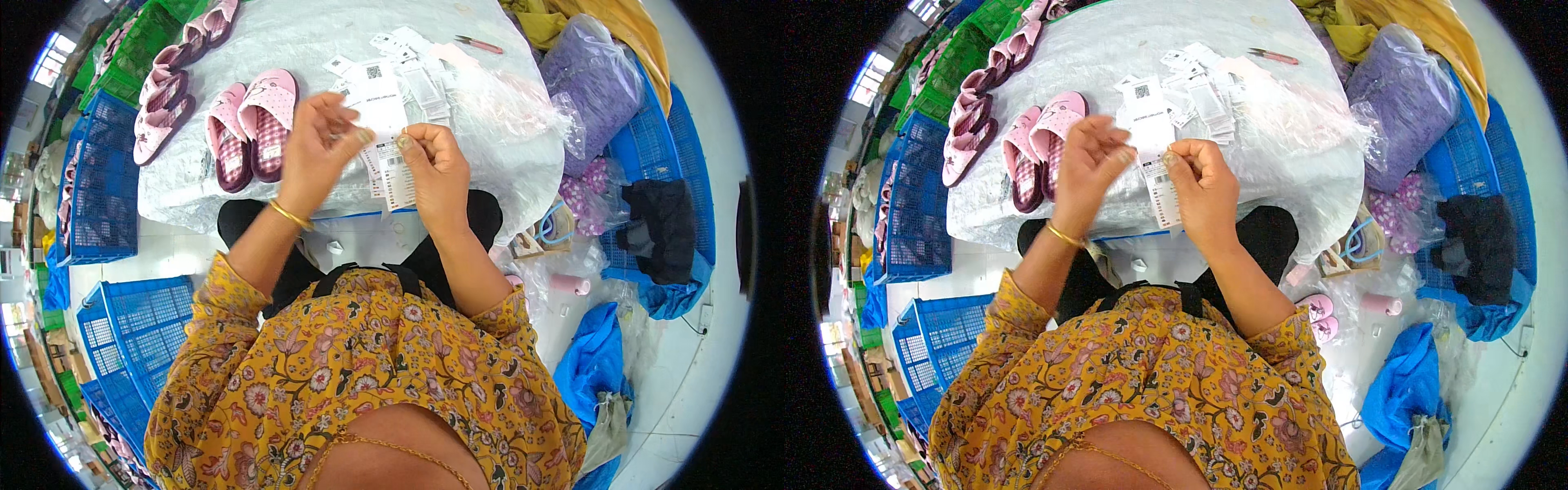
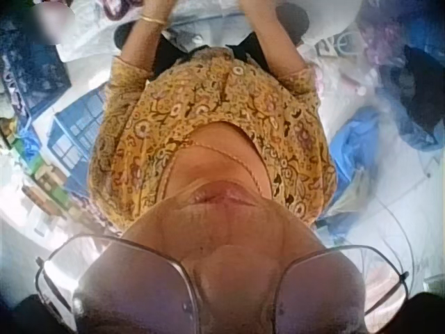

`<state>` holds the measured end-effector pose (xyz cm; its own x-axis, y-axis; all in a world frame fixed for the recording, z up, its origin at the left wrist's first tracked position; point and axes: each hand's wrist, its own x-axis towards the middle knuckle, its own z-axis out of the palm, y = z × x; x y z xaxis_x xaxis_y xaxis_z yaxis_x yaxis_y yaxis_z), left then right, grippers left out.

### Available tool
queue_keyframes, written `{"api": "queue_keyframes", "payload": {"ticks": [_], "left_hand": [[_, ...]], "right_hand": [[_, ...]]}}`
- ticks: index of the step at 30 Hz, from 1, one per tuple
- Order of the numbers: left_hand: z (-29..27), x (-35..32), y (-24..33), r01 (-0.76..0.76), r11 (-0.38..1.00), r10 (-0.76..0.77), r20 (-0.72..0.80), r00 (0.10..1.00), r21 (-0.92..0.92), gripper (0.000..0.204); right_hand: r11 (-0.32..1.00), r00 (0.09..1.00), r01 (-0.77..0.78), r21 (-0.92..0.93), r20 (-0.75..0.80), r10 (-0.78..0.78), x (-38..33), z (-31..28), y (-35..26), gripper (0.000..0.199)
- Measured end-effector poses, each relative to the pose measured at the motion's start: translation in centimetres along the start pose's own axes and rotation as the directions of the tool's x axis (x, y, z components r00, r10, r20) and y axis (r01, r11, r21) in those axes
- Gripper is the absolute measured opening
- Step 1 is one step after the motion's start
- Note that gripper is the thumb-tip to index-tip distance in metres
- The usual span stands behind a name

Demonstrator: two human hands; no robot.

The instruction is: The person sits on the floor and repeatedly picks up small white paper labels, peels them, and sticks them onto the insoles of pink slippers. They handle the slippers one at a time, placing each labeled pair into a green basket.

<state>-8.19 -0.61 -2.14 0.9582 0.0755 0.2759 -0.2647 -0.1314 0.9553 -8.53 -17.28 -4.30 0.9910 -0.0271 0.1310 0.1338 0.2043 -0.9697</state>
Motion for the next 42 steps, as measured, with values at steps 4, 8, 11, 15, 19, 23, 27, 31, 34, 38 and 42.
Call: {"api": "queue_keyframes", "payload": {"ticks": [4, 8, 11, 15, 19, 23, 27, 31, 34, 38, 42], "left_hand": [[2.7, -2.7, -0.2, 0.079, 0.993, -0.084, -0.064, 0.994, -0.085, 0.048], [1.2, -2.3, 0.1, 0.158, 0.986, -0.159, 0.024, 0.987, 0.048, 0.042], [0.1, -2.0, 0.8, 0.174, 0.974, -0.197, 0.166, 0.966, 0.146, 0.040], [-0.3, -2.0, 1.6, 0.162, 0.981, -0.187, 0.307, 0.933, 0.107, 0.043], [0.0, -2.4, 1.5, 0.152, 0.988, -0.157, 0.299, 0.941, 0.041, 0.041], [0.5, -3.0, 1.1, 0.146, 0.989, -0.139, 0.266, 0.954, -0.005, 0.040], [0.4, -3.1, 0.6, 0.102, 0.992, -0.118, 0.267, 0.956, 0.075, 0.033], [0.4, -2.6, 0.7, -0.068, 0.968, -0.009, 0.306, 0.952, 0.240, 0.019], [1.1, -2.7, 0.4, 0.290, 0.957, -0.277, 0.330, 0.902, 0.011, 0.015], [1.8, -3.0, -0.4, 0.346, 0.938, -0.329, 0.266, 0.906, -0.020, 0.014], [2.0, -3.2, -1.8, 0.355, 0.930, -0.337, 0.165, 0.927, -0.093, 0.011]], "right_hand": [[0.989, 1.000, 0.007, -0.145, 0.016, -0.005, -0.9, 0.0, -0.5, 0.010], [0.780, 0.912, 0.389, -0.491, 0.088, -0.400, -1.0, -1.0, -0.8, 0.012], [0.510, 0.732, 0.647, -0.567, 0.274, -0.624, -0.5, -1.8, -0.8, 0.015], [0.420, 0.668, 0.725, -0.545, 0.410, -0.621, -0.5, -2.3, -1.3, 0.015], [0.539, 0.723, 0.686, -0.488, 0.376, -0.580, -1.0, -2.4, -0.7, 0.015], [0.662, 0.788, 0.616, -0.427, 0.313, -0.531, -2.0, -2.1, 0.1, 0.014], [0.777, 0.880, 0.474, -0.414, 0.202, -0.429, -2.9, -2.3, 0.4, 0.011], [0.870, 0.937, 0.348, -0.348, 0.147, -0.316, -2.7, -2.7, 0.6, 0.010], [0.908, 0.968, 0.248, -0.337, 0.113, -0.222, -2.8, -2.5, 0.2, 0.010], [0.953, 0.988, 0.154, -0.260, 0.071, -0.140, -2.5, -2.4, 0.7, 0.010], [0.988, 0.999, 0.040, -0.149, 0.037, -0.035, -2.0, -3.5, 1.1, 0.013]]}}
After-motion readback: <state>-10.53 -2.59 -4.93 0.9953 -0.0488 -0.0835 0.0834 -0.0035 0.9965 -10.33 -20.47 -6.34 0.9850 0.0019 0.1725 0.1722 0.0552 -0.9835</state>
